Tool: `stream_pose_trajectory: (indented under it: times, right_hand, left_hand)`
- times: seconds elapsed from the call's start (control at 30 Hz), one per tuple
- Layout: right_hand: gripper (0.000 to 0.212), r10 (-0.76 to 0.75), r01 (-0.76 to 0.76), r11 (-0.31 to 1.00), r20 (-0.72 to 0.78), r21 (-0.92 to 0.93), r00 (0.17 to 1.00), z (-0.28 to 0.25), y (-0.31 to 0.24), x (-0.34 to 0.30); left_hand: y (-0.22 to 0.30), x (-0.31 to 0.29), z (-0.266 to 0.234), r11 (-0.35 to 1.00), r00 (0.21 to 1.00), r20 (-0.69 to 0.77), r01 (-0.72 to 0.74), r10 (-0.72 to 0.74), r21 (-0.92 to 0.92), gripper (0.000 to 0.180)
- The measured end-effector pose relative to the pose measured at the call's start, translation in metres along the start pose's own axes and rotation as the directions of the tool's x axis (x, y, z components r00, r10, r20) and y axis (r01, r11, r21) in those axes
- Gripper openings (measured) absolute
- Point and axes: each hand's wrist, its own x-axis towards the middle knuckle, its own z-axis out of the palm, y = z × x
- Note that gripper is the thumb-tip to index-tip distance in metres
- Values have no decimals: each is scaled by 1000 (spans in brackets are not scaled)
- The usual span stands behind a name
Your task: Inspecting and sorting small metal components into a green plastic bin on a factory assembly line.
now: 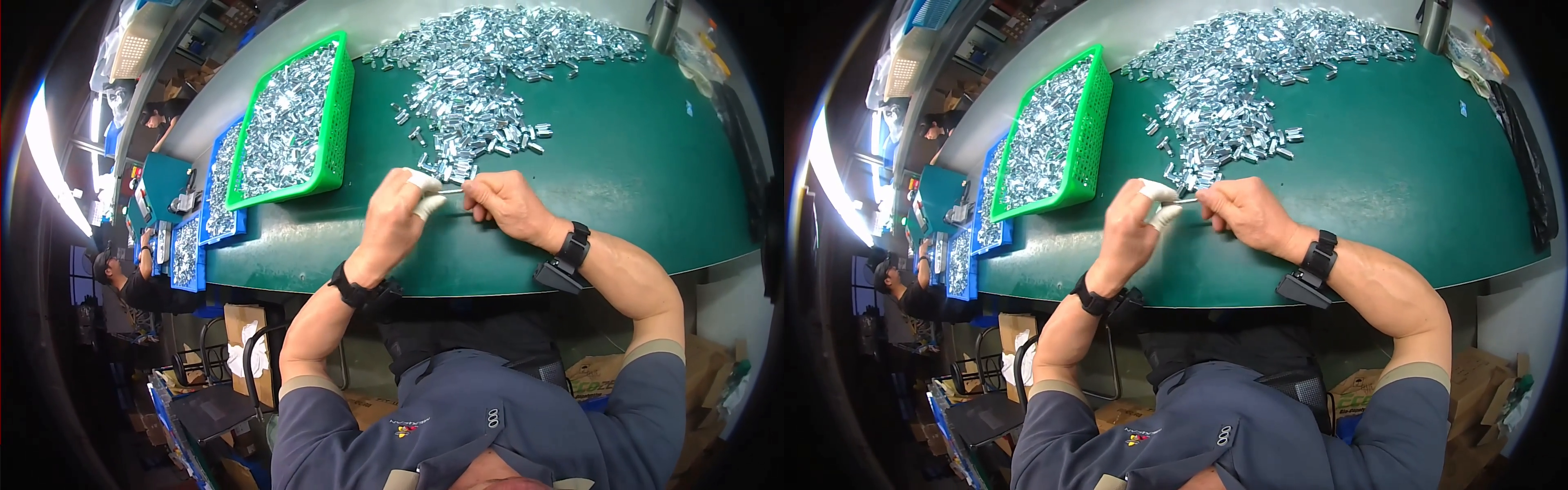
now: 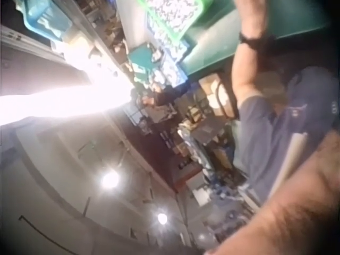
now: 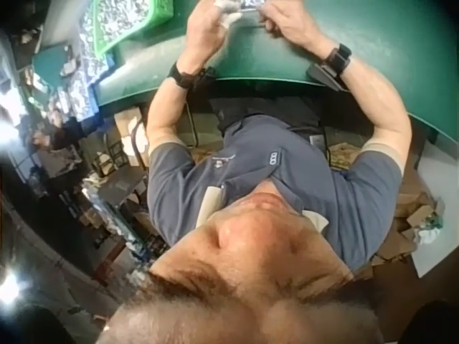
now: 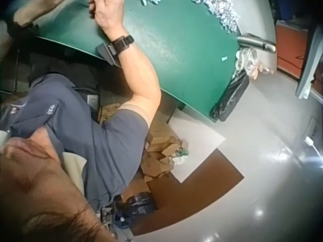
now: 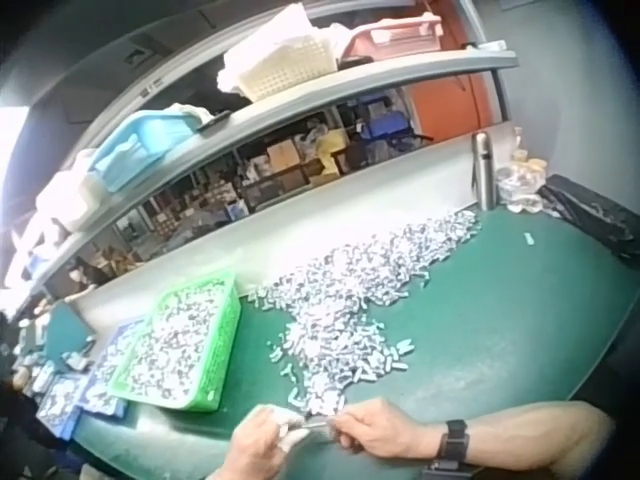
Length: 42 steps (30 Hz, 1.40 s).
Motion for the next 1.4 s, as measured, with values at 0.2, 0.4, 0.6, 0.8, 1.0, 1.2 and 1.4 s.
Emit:
stream_pose_trajectory:
  times: [0.2,0.4,0.6,0.8,1.0,1.2,1.4]
  right_hand:
    - [46,4,3,998,-120,61,993,-7,1,4]
    - [46,-2,3,1000,-88,16,996,-4,1,3]
    - [44,7,-8,1000,-43,-25,999,-4,-5,1]
    - [41,-21,22,999,6,-32,1000,-4,-5,0]
    - [38,-93,92,995,-18,-27,995,-4,1,2]
    - [37,-66,65,998,-50,-21,997,-3,0,0]
    - [44,12,-12,1000,0,-6,1000,-6,-5,0]
  left_hand:
    - [-47,8,-88,877,944,-324,103,62,469,23]
    - [-38,1,-45,952,999,21,-45,41,301,31]
    - [-43,-3,-12,955,960,242,64,-138,290,27]
    - [-36,-3,-1,726,837,151,534,-526,-433,22]
    - [-26,-11,13,430,770,211,536,-603,-727,20]
    - [-21,-22,19,401,762,227,539,-606,-741,18]
    - [-17,-26,30,419,788,248,531,-563,-737,15]
